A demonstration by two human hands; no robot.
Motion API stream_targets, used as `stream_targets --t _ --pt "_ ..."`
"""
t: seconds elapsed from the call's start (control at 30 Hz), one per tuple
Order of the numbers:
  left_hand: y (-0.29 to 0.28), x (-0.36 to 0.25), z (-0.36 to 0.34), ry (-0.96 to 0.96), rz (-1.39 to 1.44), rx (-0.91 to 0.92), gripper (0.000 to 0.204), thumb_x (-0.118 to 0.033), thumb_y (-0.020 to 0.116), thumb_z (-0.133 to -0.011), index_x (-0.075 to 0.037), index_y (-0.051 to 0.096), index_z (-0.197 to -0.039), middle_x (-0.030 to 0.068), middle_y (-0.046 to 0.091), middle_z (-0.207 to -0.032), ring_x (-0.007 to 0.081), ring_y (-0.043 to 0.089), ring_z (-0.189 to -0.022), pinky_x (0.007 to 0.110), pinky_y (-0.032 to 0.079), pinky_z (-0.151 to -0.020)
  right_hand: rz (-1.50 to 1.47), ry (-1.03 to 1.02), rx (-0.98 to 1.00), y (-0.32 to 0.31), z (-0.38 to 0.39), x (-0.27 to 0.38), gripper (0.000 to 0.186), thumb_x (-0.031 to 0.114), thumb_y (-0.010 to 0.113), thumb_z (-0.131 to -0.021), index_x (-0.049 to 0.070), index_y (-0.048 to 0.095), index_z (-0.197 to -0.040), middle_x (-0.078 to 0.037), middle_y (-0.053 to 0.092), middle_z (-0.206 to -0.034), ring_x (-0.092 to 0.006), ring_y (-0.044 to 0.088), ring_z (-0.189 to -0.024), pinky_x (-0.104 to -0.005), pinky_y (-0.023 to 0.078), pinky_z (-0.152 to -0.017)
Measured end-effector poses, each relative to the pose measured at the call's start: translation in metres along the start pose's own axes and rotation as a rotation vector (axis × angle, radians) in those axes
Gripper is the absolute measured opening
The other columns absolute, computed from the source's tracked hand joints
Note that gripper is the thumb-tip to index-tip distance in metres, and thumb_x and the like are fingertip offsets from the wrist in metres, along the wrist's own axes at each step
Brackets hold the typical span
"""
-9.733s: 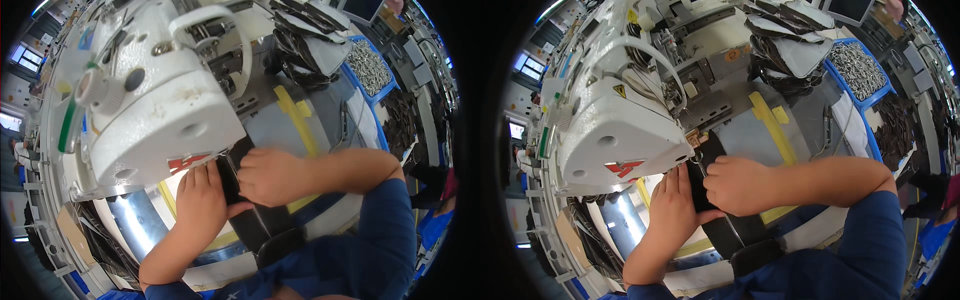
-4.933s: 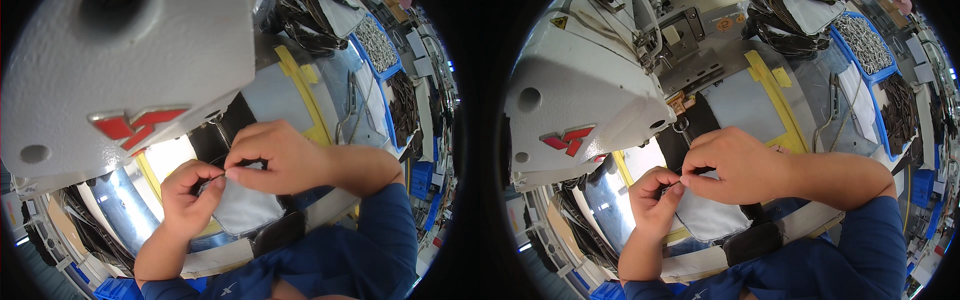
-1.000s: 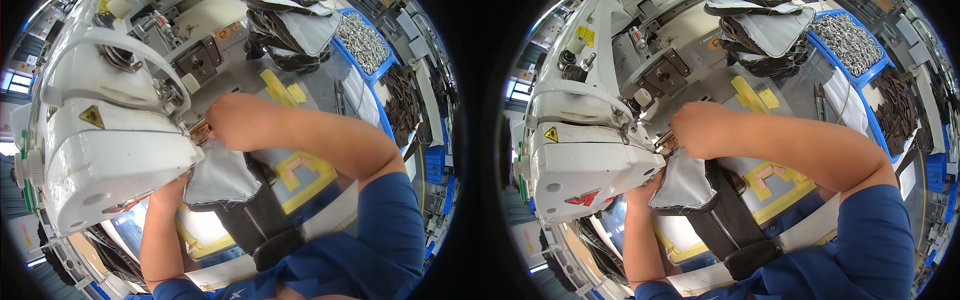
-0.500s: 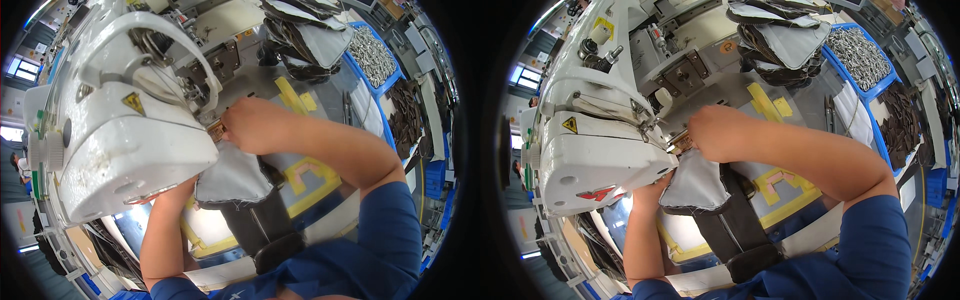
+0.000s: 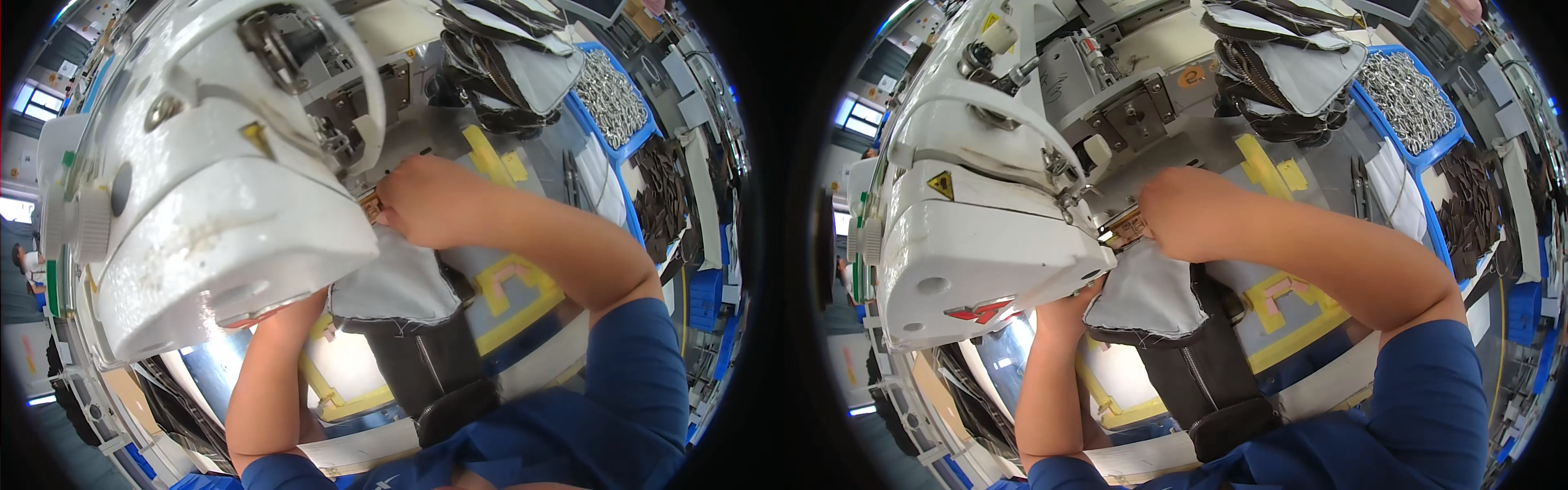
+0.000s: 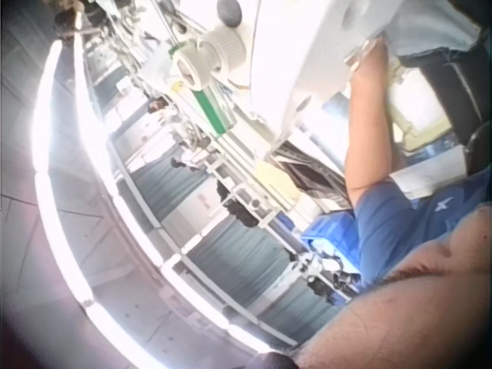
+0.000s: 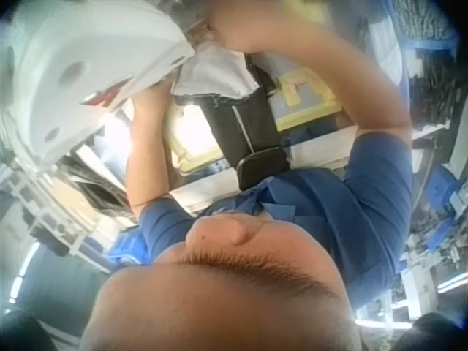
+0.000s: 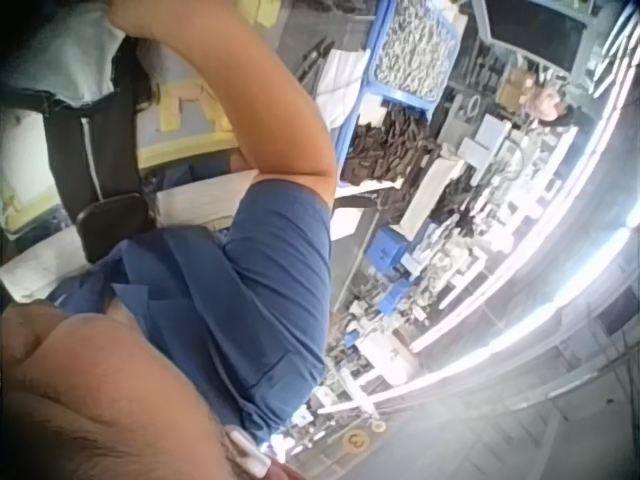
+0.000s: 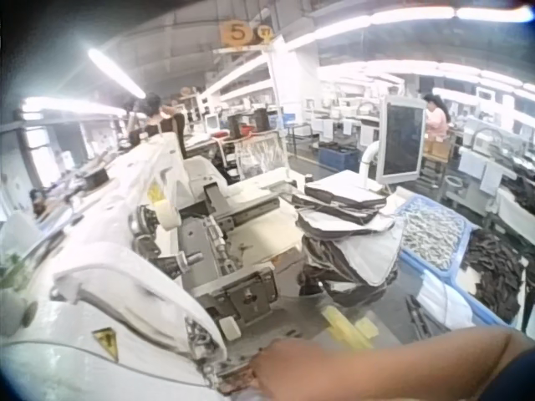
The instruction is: The person sews zippers onto small fabric pouches using an industrial sewing machine. They repeatedly align the zipper, feed the pouch under the needle, sew, and trim the thread before moving to the next pouch.
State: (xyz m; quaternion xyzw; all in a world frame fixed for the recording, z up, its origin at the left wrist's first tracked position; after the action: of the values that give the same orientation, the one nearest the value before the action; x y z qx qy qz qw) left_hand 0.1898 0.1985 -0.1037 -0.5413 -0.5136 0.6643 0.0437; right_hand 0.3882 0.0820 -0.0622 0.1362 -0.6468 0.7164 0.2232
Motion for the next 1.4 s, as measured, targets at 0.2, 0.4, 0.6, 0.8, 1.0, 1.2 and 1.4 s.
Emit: stream_targets --t 0.2,0.4,0.6,0.8,1.0,1.2,1.4 --pt "-0.004 0.001 0.005 0.050 -0.243 0.096 0.030 -0.010 0.084 -0.089 -0.003 0.077 -0.117 0.0155 0.078 -0.111 0.0334 0.073 -0.104 0.045 0.056 -0.093 -0.019 -0.076 -0.032 0.006 -0.008 0.009 0.025 0.017 0.070 -0.088 -0.006 0.075 -0.081 -0.027 0.073 -0.086 -0.0469 0.073 -0.090 -0.0544 0.058 -0.082" --pt "-0.029 -0.059 0.016 0.132 -0.447 0.228 0.045 -0.016 0.083 -0.088 -0.003 0.071 -0.129 0.0234 0.072 -0.123 0.0450 0.067 -0.112 0.053 0.051 -0.101 -0.092 -0.018 -0.094 0.004 -0.008 0.004 0.029 0.022 0.069 -0.091 -0.006 0.075 -0.086 -0.027 0.073 -0.087 -0.0475 0.072 -0.091 -0.0548 0.057 -0.085" --pt "-0.055 -0.136 0.053 0.269 -0.386 0.301 0.056 -0.025 0.092 -0.075 0.003 0.069 -0.117 0.0247 0.069 -0.126 0.0430 0.067 -0.112 0.050 0.052 -0.100 -0.048 -0.067 -0.026 -0.003 -0.003 0.004 0.033 0.025 0.068 -0.093 -0.006 0.075 -0.085 -0.026 0.073 -0.088 -0.0480 0.072 -0.092 -0.0549 0.057 -0.085" --pt "-0.024 -0.134 0.042 0.562 -0.066 0.332 0.059 -0.038 0.092 -0.077 0.002 0.067 -0.113 0.0251 0.067 -0.132 0.0418 0.069 -0.107 0.045 0.057 -0.096 -0.016 -0.233 -0.257 0.001 0.006 0.004 0.030 0.023 0.065 -0.094 -0.004 0.073 -0.087 -0.026 0.073 -0.085 -0.0478 0.072 -0.087 -0.0551 0.057 -0.083" --pt "-0.012 -0.129 0.043 0.563 -0.188 0.381 0.069 -0.050 0.084 -0.084 -0.003 0.067 -0.132 0.0263 0.066 -0.137 0.0391 0.071 -0.104 0.042 0.058 -0.097 0.070 -0.282 -0.261 -0.008 0.007 0.021 0.022 0.014 0.061 -0.090 -0.004 0.072 -0.088 -0.026 0.073 -0.084 -0.0466 0.072 -0.086 -0.0549 0.057 -0.080" --pt "-0.009 -0.125 0.047 0.538 -0.244 0.447 0.066 -0.045 0.083 -0.084 -0.004 0.068 -0.133 0.0276 0.065 -0.137 0.0383 0.072 -0.109 0.042 0.057 -0.099 -0.037 -0.271 -0.224 -0.020 0.013 0.037 0.026 0.005 0.061 -0.084 0.002 0.075 -0.107 -0.022 0.076 -0.102 -0.0439 0.072 -0.098 -0.0517 0.059 -0.086" --pt "-0.015 -0.121 0.049 0.486 -0.321 0.522 0.062 -0.041 0.085 -0.082 -0.001 0.070 -0.127 0.0293 0.065 -0.136 0.0388 0.071 -0.116 0.043 0.057 -0.102 -0.072 -0.173 -0.201 -0.007 0.004 0.041 0.043 -0.002 0.065 -0.080 0.008 0.076 -0.120 -0.016 0.076 -0.114 -0.0376 0.071 -0.111 -0.0474 0.056 -0.096"
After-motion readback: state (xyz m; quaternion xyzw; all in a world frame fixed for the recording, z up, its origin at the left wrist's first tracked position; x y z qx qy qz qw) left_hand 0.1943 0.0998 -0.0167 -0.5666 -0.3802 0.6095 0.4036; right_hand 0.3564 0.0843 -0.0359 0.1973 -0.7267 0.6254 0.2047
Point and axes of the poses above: each hand's wrist, its own z-axis away from the middle knuckle, its own y-axis out of the palm, x = y × z, the point moved 7 cm from there along -z, towards the middle knuckle
